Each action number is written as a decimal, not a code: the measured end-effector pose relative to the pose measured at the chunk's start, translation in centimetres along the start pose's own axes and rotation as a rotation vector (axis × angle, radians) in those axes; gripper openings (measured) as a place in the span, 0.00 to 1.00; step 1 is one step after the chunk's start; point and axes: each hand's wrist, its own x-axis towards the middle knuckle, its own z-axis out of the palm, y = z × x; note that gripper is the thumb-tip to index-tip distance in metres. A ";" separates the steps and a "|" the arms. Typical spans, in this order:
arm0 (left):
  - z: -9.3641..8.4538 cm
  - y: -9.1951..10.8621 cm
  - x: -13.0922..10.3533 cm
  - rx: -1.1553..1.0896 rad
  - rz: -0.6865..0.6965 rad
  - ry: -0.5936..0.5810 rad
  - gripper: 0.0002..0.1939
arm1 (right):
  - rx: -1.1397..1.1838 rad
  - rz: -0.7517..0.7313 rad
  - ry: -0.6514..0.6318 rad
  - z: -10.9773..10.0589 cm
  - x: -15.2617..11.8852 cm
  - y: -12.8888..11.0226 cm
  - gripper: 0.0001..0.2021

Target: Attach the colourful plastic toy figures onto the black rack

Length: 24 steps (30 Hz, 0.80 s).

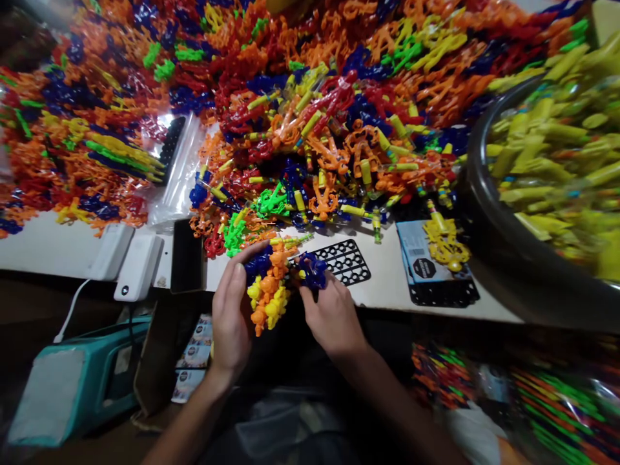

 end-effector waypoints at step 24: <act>-0.5 -0.4 -1.4 0.081 0.086 0.011 0.21 | -0.322 -0.551 -0.027 -1.5 2.0 0.0 0.33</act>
